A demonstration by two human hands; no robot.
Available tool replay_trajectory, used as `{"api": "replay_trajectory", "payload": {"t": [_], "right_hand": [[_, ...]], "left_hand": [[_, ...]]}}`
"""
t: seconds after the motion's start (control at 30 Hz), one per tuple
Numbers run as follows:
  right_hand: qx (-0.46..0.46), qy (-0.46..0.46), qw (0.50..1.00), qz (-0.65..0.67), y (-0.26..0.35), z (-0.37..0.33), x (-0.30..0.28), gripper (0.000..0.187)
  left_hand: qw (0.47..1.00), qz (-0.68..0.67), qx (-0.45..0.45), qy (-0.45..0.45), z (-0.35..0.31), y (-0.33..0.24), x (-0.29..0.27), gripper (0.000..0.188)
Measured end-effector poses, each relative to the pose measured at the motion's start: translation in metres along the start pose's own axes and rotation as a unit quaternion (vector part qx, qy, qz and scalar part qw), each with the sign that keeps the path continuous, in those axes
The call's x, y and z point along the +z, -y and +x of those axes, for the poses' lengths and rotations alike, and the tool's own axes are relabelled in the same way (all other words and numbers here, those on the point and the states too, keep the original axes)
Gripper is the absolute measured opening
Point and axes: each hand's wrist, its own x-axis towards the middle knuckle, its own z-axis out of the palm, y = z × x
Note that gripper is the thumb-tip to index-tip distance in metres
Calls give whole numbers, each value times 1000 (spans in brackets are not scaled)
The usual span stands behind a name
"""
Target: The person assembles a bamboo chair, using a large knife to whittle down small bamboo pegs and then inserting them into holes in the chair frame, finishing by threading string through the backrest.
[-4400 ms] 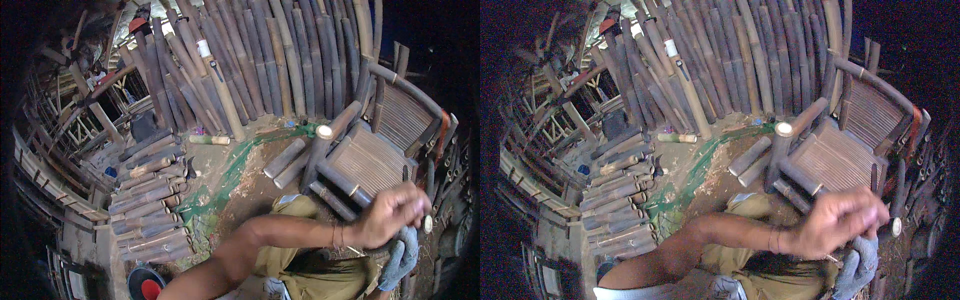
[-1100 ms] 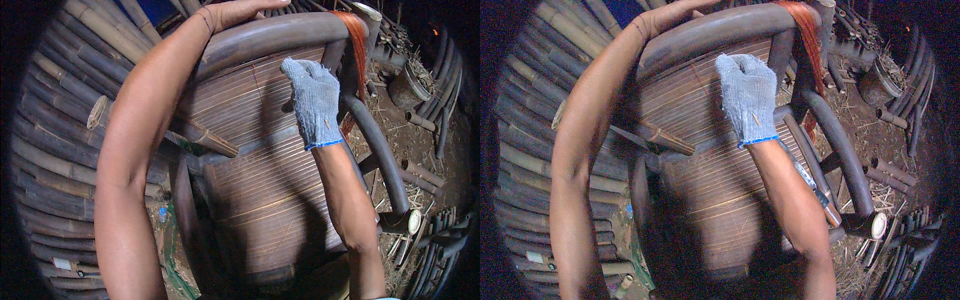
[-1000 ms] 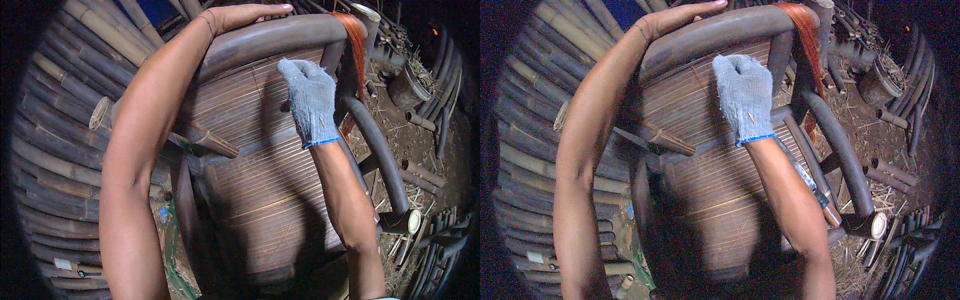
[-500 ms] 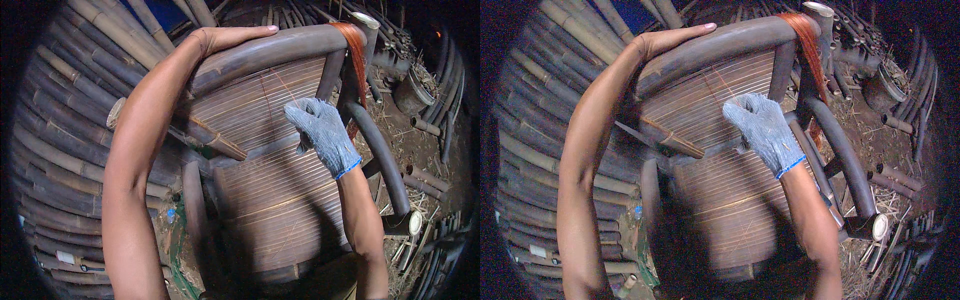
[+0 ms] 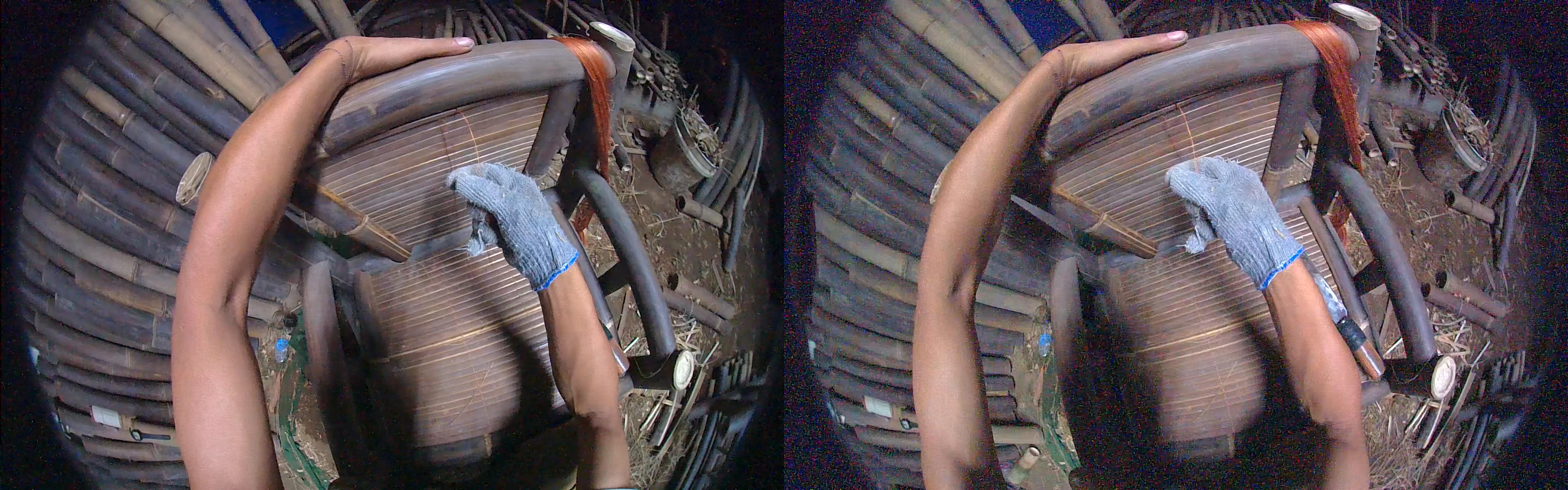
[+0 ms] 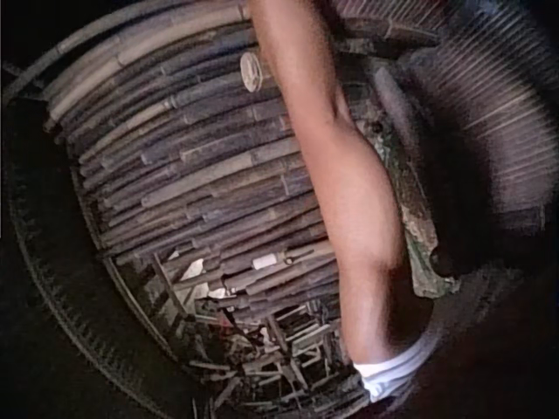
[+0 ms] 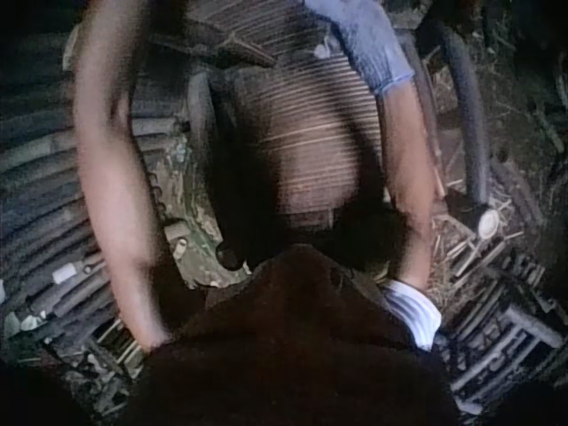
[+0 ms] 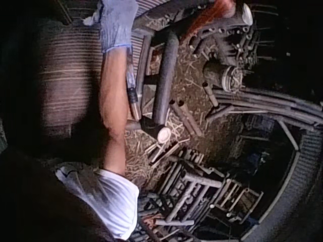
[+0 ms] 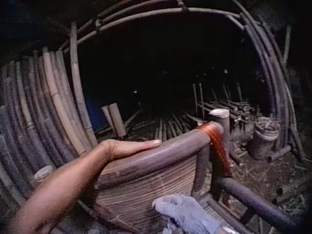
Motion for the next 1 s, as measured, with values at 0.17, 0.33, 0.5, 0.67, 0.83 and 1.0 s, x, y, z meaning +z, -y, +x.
{"api": "replay_trajectory", "payload": {"t": [0.17, 0.33, 0.5, 0.67, 0.83, 1.0], "right_hand": [[14, 4, 999, 32, -2, 3, 11, 37], [14, 16, 997, 68, -10, 10, 16, 39], [-37, -47, 995, 81, -19, 16, 27, 32], [-64, -88, 993, 45, -19, 20, 37, 32], [-101, -127, 986, 40, -21, 21, 39, 34], [-224, -282, 905, -225, -16, 32, 58, 39]], "left_hand": [[999, -43, -10, 17, 7, 12, -5, 96], [999, -36, 7, 18, 13, 16, -7, 95], [999, -31, -4, 13, 16, 11, -5, 94], [999, -37, -15, 11, 19, 23, -11, 92], [999, -44, 19, 21, 14, 22, -9, 102], [998, -20, 62, 6, 25, 32, -11, 100]]}}
